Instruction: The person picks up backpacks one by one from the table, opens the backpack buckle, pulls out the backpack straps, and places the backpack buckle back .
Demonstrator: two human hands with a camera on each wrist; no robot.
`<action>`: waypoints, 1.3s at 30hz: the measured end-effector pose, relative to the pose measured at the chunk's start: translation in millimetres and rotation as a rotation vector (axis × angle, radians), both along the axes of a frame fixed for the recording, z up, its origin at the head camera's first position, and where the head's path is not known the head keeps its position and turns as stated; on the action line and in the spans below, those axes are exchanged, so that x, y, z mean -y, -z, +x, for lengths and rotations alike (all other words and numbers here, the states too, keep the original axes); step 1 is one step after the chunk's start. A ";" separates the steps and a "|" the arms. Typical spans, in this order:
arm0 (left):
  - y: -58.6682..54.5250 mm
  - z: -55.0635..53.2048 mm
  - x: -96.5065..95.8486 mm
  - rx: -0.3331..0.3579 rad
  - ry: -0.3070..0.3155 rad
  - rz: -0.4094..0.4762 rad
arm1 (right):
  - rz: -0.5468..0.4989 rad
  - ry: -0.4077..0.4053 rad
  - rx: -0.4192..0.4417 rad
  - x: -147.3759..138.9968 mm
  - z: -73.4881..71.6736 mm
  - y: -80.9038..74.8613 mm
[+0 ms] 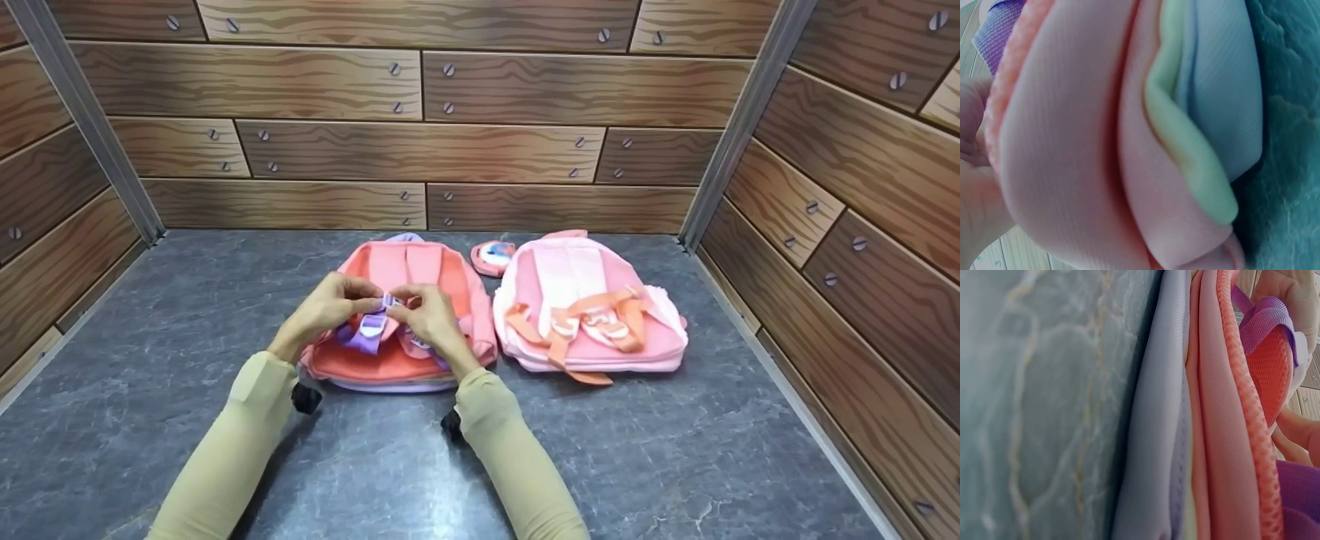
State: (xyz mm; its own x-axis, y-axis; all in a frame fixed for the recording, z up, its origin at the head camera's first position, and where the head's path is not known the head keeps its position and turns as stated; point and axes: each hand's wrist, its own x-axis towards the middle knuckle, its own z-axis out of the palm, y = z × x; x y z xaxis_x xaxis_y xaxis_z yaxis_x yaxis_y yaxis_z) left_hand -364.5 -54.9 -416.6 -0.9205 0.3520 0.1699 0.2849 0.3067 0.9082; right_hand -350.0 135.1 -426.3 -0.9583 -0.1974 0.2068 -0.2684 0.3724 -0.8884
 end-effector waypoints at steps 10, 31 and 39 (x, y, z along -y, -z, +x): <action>2.3 -0.3 0.2 0.007 -0.006 -0.004 | 0.000 -0.031 0.006 1.8 2.7 0.9; 3.4 2.2 -6.8 0.034 -0.112 0.006 | -0.089 -0.096 0.017 -1.1 0.7 3.7; 1.6 -1.1 1.4 0.063 -0.074 0.026 | -0.095 -0.071 0.044 -1.4 1.3 2.4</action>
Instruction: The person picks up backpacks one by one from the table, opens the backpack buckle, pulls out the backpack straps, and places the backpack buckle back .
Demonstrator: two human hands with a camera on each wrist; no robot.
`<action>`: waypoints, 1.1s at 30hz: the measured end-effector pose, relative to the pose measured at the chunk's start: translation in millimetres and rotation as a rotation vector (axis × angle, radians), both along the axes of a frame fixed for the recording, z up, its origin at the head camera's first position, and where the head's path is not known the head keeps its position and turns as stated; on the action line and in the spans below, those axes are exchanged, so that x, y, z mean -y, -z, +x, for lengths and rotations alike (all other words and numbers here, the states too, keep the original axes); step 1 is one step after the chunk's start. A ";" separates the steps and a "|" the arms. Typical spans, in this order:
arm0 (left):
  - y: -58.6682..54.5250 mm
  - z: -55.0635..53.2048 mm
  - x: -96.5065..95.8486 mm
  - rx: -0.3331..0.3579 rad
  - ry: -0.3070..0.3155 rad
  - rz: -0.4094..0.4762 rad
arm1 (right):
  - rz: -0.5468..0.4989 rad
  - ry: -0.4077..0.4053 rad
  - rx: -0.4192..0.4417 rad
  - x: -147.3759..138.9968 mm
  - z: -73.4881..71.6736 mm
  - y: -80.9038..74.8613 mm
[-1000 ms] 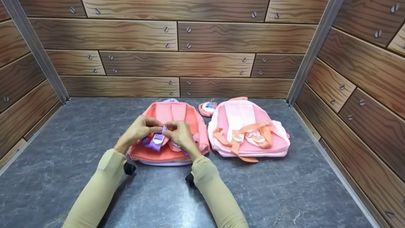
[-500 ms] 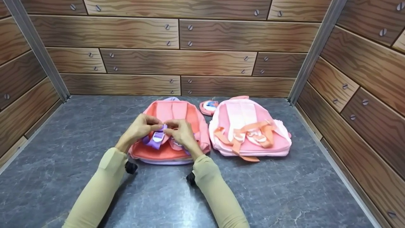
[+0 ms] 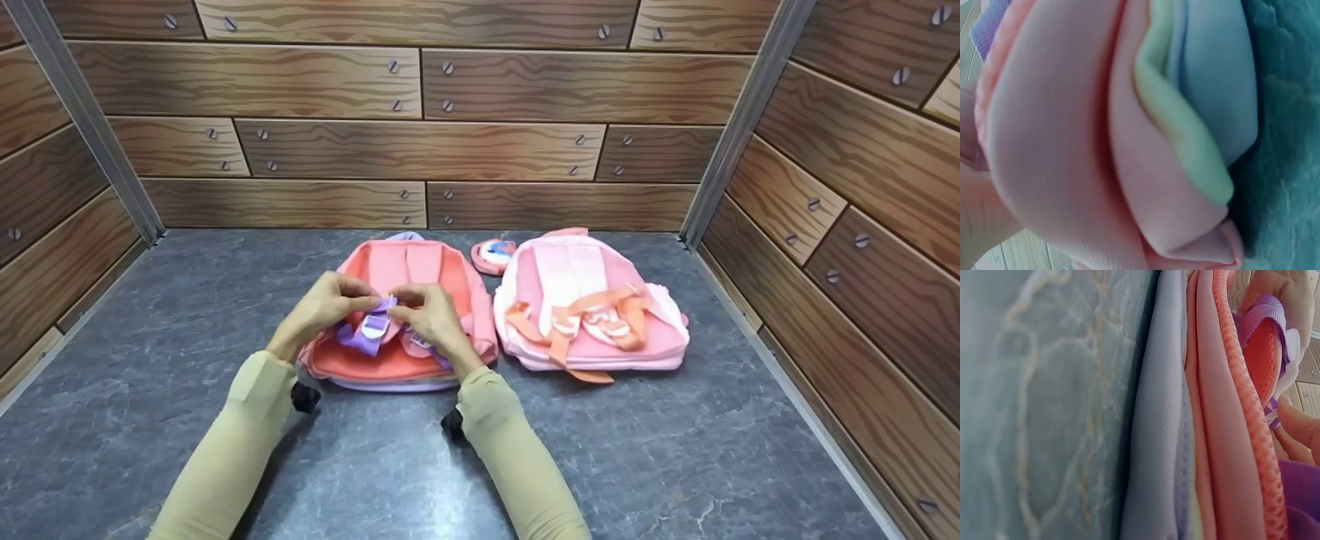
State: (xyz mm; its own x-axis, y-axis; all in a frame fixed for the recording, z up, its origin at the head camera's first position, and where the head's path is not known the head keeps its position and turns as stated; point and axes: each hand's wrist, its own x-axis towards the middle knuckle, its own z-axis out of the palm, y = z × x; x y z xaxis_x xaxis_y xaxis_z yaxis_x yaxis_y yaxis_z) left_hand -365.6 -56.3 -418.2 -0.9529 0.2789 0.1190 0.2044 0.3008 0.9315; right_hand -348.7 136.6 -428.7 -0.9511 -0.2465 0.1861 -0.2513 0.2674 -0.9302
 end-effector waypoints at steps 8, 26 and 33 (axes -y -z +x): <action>0.1 1.0 -6.9 -0.038 -0.021 -0.034 | -0.029 -0.018 -0.009 -1.3 -0.9 1.4; 0.2 1.3 -7.3 -0.063 -0.026 -0.079 | -0.051 -0.010 0.018 -2.7 -3.5 1.7; 0.8 0.4 -2.1 -0.030 0.024 0.006 | -0.053 -0.006 0.017 -3.9 -3.4 2.2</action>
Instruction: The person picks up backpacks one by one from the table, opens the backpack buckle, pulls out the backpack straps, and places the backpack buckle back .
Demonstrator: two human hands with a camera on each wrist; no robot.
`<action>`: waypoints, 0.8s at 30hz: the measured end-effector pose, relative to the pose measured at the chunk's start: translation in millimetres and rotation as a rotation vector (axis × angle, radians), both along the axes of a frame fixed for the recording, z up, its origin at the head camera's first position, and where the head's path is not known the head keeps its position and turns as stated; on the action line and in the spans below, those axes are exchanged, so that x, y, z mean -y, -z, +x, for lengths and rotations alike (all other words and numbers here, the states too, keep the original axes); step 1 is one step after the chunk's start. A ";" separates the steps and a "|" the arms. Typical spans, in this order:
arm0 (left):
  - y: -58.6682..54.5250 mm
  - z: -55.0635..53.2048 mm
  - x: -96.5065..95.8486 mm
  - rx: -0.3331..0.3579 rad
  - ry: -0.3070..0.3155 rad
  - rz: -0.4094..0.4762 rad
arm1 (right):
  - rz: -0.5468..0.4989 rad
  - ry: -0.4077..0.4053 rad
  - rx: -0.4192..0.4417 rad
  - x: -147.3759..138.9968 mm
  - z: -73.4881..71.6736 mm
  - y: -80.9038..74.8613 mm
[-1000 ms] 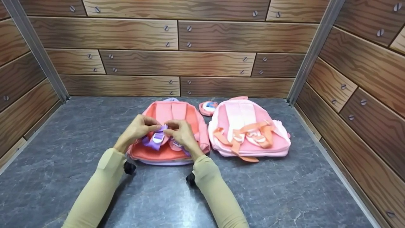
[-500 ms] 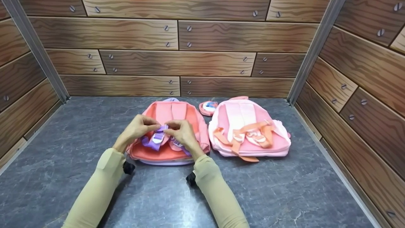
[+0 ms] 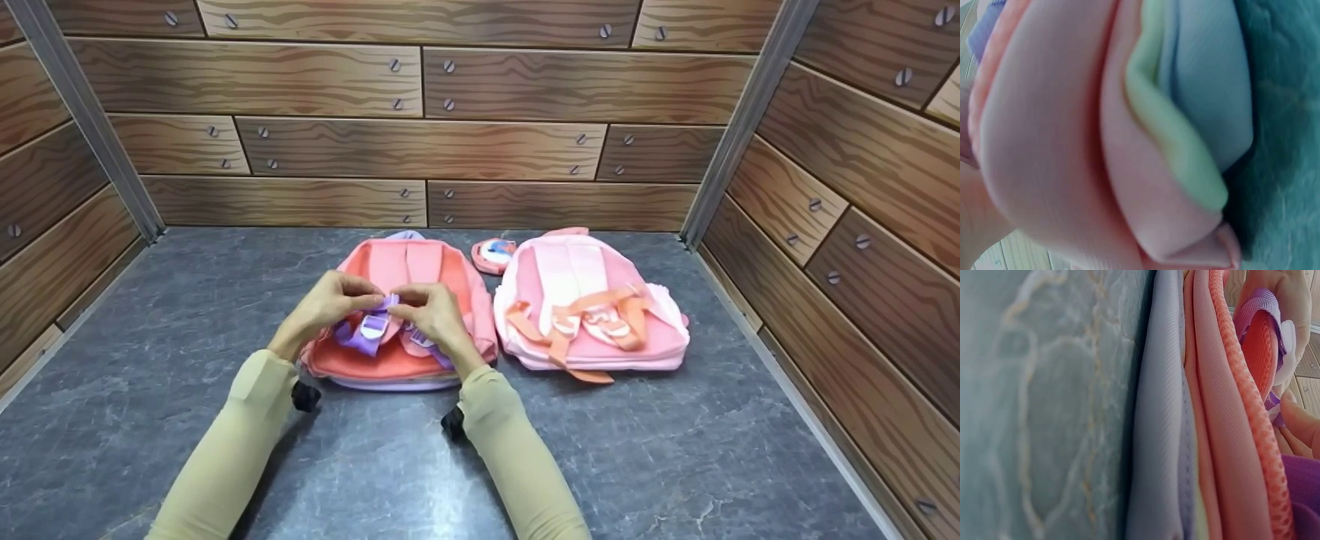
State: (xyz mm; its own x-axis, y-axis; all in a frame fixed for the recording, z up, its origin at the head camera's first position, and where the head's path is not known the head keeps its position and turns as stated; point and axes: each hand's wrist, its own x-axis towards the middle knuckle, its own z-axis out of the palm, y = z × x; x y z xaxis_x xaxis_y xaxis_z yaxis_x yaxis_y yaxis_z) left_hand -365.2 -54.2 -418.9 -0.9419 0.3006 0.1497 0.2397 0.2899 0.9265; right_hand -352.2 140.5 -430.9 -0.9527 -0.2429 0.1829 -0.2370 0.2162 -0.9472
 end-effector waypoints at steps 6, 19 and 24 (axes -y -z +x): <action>-1.6 0.4 -2.7 -0.009 -0.011 -0.057 | 0.002 0.003 0.004 -1.5 1.2 -1.0; -0.4 -0.3 -1.9 -0.048 -0.017 -0.089 | -0.015 0.010 0.019 0.1 0.7 -1.3; 0.9 -0.6 -0.8 -0.037 -0.007 -0.105 | -0.002 0.018 0.025 0.4 1.2 -1.2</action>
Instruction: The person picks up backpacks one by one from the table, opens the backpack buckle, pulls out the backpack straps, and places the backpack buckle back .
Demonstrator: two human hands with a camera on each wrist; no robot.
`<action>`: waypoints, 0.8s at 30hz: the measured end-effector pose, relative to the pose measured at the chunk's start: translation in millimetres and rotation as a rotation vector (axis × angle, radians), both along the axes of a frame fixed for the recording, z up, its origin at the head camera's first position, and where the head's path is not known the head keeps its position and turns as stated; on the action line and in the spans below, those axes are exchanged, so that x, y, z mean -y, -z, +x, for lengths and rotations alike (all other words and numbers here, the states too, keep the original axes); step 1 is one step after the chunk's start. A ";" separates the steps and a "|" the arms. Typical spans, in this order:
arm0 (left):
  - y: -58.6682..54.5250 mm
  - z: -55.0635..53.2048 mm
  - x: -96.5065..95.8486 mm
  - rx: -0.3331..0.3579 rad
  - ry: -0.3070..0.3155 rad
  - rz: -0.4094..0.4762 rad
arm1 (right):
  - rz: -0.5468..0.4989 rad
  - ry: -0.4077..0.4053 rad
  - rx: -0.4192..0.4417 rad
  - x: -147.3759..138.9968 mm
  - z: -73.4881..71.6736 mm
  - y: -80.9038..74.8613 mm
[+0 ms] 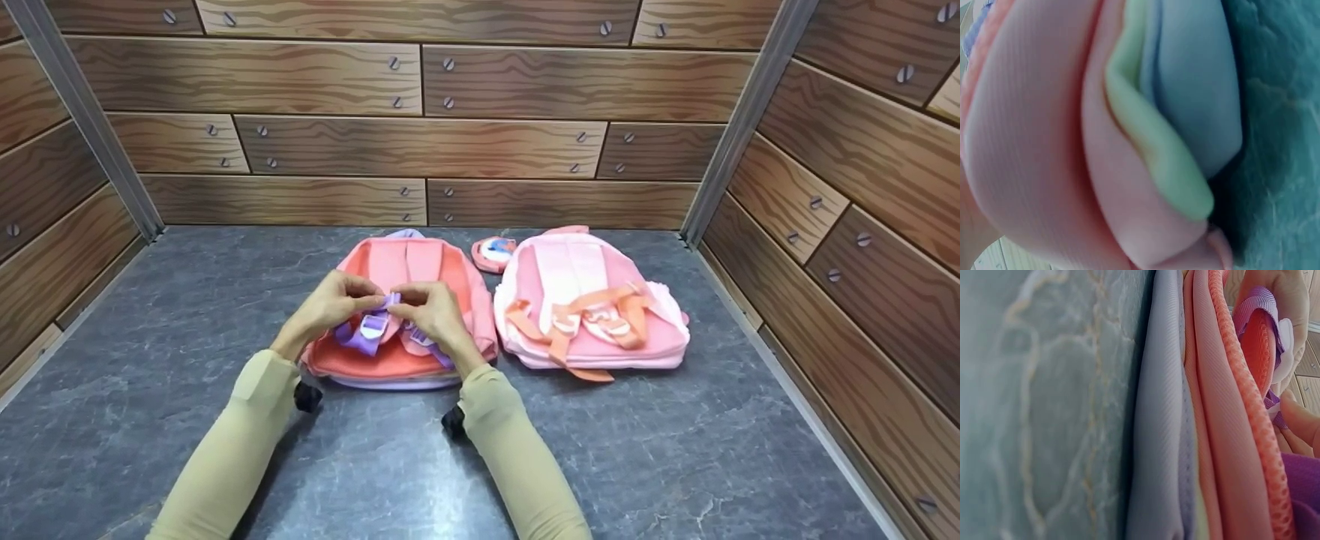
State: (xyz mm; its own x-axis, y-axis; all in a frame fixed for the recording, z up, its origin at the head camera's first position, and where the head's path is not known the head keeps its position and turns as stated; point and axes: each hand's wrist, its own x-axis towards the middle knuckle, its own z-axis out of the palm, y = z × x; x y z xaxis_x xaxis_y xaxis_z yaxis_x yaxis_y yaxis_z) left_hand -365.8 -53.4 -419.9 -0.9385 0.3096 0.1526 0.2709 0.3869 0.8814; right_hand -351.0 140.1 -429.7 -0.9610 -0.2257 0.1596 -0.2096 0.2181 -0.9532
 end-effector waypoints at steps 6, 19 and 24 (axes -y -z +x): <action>-0.2 1.5 -6.1 -0.041 0.007 -0.002 | 0.012 0.001 -0.006 -0.3 0.2 0.1; -1.8 1.6 -1.5 -0.012 -0.013 0.029 | 0.006 0.016 0.004 0.1 0.8 -0.7; -1.9 3.0 -7.1 -0.071 -0.010 -0.004 | 0.001 0.001 -0.002 0.0 0.7 -0.9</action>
State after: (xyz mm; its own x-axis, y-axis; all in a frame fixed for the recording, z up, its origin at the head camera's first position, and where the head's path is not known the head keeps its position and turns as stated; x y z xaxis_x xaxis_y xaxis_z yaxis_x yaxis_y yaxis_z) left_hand -362.8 -46.3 -417.9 -0.9284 0.3013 0.2174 0.3287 0.3932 0.8587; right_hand -350.3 140.1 -428.8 -0.9610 -0.2248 0.1610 -0.2108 0.2191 -0.9527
